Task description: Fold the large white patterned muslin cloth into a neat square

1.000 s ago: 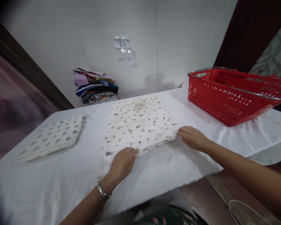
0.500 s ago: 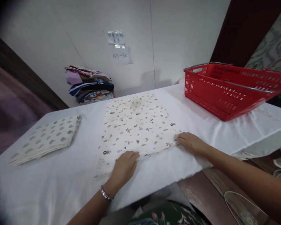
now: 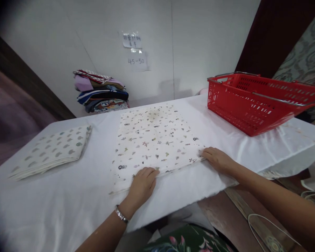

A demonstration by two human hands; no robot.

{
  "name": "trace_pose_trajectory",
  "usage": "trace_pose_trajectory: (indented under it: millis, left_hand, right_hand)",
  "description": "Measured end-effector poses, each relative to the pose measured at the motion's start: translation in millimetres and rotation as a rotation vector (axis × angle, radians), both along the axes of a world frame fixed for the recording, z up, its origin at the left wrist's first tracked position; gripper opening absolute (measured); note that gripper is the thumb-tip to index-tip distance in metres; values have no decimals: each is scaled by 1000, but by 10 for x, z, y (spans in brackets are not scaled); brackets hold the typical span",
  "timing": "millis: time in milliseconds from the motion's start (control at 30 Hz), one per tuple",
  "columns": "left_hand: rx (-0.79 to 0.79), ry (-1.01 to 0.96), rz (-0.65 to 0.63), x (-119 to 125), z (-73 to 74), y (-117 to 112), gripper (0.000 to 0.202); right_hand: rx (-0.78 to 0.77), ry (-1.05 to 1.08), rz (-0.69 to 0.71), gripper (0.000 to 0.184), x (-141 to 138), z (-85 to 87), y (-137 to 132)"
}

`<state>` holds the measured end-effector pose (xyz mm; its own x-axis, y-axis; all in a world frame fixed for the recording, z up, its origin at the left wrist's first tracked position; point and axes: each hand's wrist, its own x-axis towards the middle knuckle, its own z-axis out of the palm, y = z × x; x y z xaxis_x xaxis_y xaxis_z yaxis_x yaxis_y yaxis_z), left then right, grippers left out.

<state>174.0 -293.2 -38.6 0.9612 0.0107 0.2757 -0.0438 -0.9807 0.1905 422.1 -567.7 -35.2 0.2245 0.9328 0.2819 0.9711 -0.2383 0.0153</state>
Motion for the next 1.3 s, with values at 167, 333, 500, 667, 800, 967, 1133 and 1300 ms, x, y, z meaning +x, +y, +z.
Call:
trace_pose_trajectory:
  millis: [167, 333, 500, 667, 800, 967, 1133, 1300]
  left_hand:
    - [-44, 4, 24, -35, 26, -43, 33]
    - [-59, 34, 51, -35, 23, -82, 28]
    - [-20, 56, 135, -14, -41, -89, 18]
    - [-40, 51, 165, -37, -26, -88, 17]
    - [27, 0, 128, -104, -1, -81, 14]
    - [99, 8, 177, -294, 14, 77, 14]
    - [85, 19, 347, -687, 26, 390, 18]
    - [27, 23, 461, -1040, 42, 585, 22]
  right_hand:
    - [64, -69, 34, 38, -288, -29, 145]
    - [104, 28, 236, 41, -791, -226, 667]
    - [104, 79, 298, 32, -1148, -287, 1237]
    - [108, 98, 253, 25, -1220, -312, 1444]
    - [141, 99, 261, 23, -1204, -343, 1421]
    - [214, 32, 255, 24, -1223, -325, 1407]
    - [212, -29, 238, 26, -1232, -309, 1416]
    - [118, -18, 241, 29, -1242, -279, 1438]
